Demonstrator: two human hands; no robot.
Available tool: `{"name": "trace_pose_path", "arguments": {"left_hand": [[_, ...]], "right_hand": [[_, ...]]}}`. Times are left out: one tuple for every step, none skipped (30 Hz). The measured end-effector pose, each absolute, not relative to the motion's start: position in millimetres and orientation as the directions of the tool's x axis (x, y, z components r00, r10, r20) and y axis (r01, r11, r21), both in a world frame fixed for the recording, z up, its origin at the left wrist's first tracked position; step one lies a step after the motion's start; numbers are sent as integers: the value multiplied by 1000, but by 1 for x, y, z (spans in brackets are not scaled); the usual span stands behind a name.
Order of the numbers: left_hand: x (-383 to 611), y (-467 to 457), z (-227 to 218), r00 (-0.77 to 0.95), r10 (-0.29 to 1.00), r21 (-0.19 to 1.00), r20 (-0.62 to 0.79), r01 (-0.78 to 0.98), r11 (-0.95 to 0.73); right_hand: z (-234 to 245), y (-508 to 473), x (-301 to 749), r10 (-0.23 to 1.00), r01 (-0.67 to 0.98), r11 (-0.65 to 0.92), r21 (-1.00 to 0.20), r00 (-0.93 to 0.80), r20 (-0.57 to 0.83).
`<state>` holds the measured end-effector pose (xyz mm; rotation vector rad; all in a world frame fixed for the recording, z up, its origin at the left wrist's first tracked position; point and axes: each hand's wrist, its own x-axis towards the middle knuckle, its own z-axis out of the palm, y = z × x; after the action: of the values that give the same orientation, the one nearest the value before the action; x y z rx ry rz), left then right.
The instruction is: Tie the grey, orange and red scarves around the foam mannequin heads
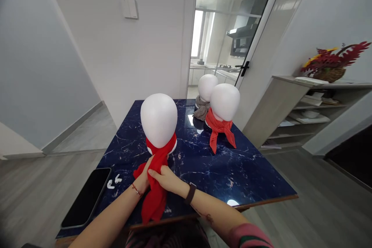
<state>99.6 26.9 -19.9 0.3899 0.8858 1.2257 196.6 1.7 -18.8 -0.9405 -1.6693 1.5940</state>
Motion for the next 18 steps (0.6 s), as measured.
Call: {"name": "trace_pose_path", "arguments": {"left_hand": [[100,27,-18,64,927,710,-369,-624,326],[100,28,-16,52,930,731,-364,-602,320],[99,27,-14,38,933,751,-357,-582,311],[97,26,-12,24,936,764,-352,-571,302],[94,25,-11,1,941,786,-339,-550,283],[89,23,-10,-33,950,827,-310,-502,252],[83,20,-10,-78,961,883,-265,-421,209],[76,16,-9,-131,970,938,-205,-308,157],[70,13,-8,-184,973,978,-137,-178,104],[64,10,-5,-224,971,996,-79,-61,67],[59,6,-2,-248,967,999,-51,5,54],[56,3,2,-259,963,997,-71,-7,71],[54,1,7,-248,959,989,-136,-86,118],[54,-2,12,-203,951,958,-234,-212,191],[54,-5,18,-115,935,893,-336,-355,278],[56,-8,23,-1,909,797,-416,-483,364],[57,-11,28,110,881,691,-460,-579,433],[59,-15,32,199,859,600,-472,-641,478]], "right_hand": [[-20,2,197,848,58,-5,-998,-530,-35],[-20,1,198,853,49,-20,-999,-520,-42],[-21,0,199,856,40,-32,-999,-515,-48],[-21,0,200,859,28,-35,-999,-511,-44],[-22,0,200,863,12,-30,-999,-504,-33],[-23,1,201,869,-4,-22,-1000,-494,-18],[-25,2,202,876,-17,-13,-1000,-482,-3],[-26,3,202,884,-26,-7,-1000,-467,6],[-28,5,202,893,-33,-6,-999,-450,9],[-30,7,203,900,-35,-9,-999,-435,7],[-31,9,203,905,-31,-14,-999,-426,1],[-32,10,203,908,-20,-16,-1000,-418,-6],[-33,11,202,911,-5,-16,-1000,-412,-12],[-32,11,202,913,13,-7,-1000,-407,-11],[-32,11,201,916,25,17,-1000,-400,5],[-31,10,201,920,28,52,-998,-391,37],[-30,10,200,921,23,96,-995,-382,80],[-30,9,199,919,16,138,-990,-375,122]]}}
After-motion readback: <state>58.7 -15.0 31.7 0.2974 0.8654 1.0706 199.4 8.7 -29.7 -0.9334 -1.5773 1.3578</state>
